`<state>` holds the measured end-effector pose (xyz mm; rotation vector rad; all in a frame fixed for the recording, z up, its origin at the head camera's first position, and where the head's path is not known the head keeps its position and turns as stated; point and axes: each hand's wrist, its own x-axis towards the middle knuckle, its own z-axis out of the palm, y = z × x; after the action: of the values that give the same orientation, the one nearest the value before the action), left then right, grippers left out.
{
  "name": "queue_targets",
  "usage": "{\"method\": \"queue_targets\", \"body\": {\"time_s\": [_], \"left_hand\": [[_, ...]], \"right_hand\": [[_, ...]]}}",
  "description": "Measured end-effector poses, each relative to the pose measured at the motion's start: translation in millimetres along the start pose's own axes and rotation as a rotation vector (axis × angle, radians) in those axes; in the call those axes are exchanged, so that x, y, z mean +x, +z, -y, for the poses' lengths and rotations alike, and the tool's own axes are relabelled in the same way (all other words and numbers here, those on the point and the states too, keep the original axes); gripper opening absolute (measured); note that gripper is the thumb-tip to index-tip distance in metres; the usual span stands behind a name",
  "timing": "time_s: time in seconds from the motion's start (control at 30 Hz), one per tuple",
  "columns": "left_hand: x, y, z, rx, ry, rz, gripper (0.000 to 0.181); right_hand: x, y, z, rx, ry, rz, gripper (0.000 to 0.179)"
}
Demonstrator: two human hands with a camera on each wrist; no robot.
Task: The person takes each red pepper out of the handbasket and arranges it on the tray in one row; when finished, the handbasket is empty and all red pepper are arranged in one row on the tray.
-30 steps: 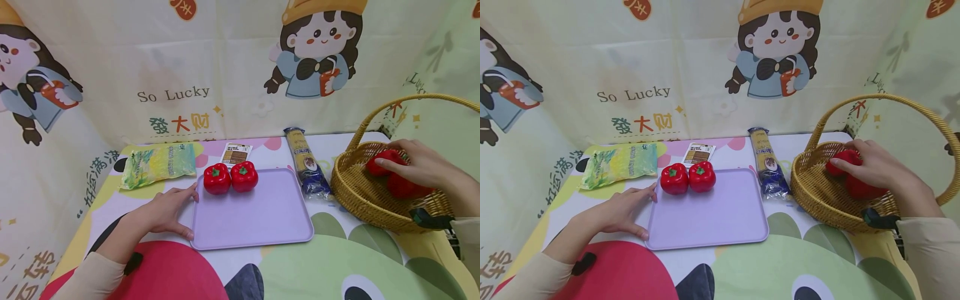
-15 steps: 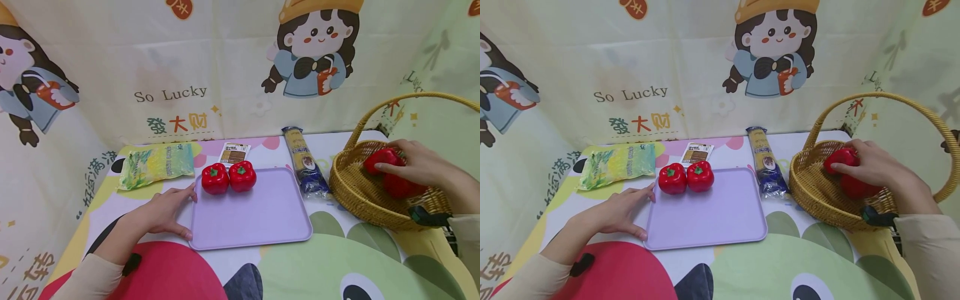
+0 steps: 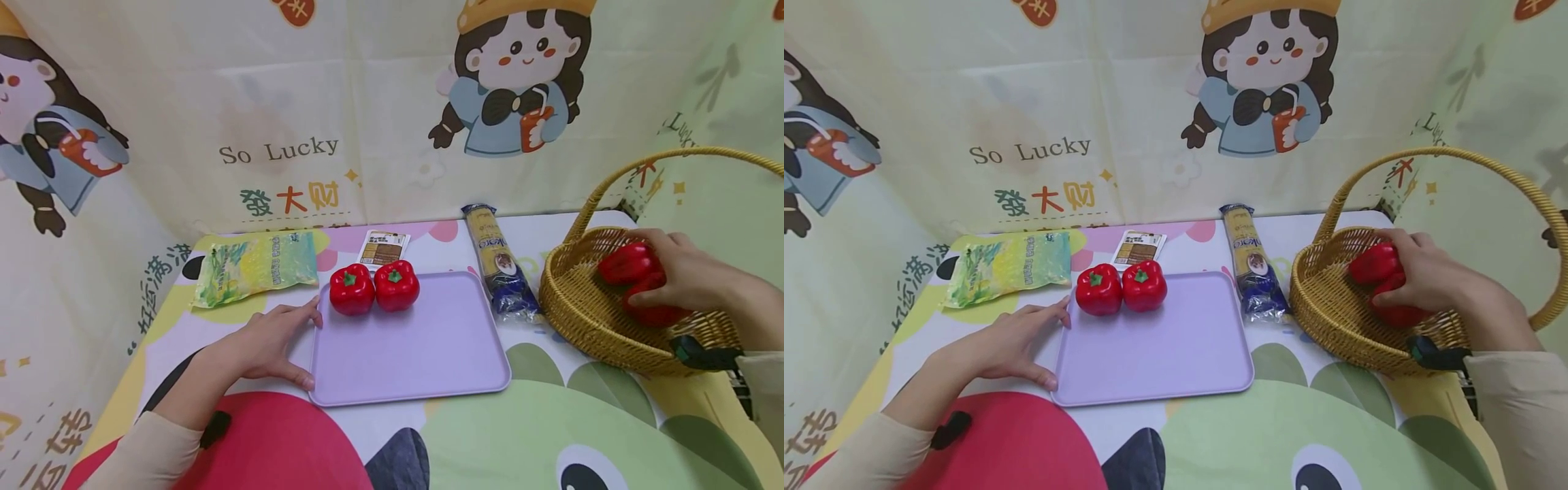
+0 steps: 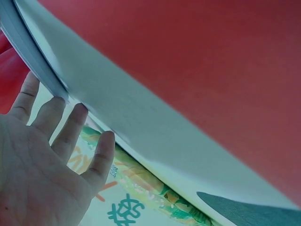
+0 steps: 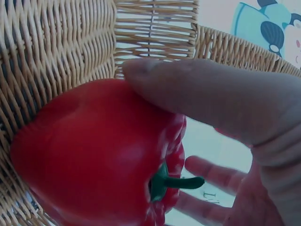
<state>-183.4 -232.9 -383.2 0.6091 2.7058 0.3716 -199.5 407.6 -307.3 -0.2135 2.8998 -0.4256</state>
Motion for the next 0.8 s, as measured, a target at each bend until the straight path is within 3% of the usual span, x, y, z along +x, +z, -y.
{"method": "queue_targets", "body": {"time_s": [0.37,0.57,0.8], "left_hand": [[2.0,0.9,0.7,-0.004,-0.020,0.005,0.094],[1.7,0.4,1.5,0.006,-0.020,0.009,0.095],[0.3,0.7,0.8,-0.002,-0.015,0.006,0.094]], "right_hand": [[-2.3,-0.7,-0.1,-0.023,0.081,-0.016,0.121],[2.8,-1.5,8.9,-0.045,0.044,-0.046,0.113],[6.8,2.1,16.8,-0.065,-0.033,-0.027,0.088]]}}
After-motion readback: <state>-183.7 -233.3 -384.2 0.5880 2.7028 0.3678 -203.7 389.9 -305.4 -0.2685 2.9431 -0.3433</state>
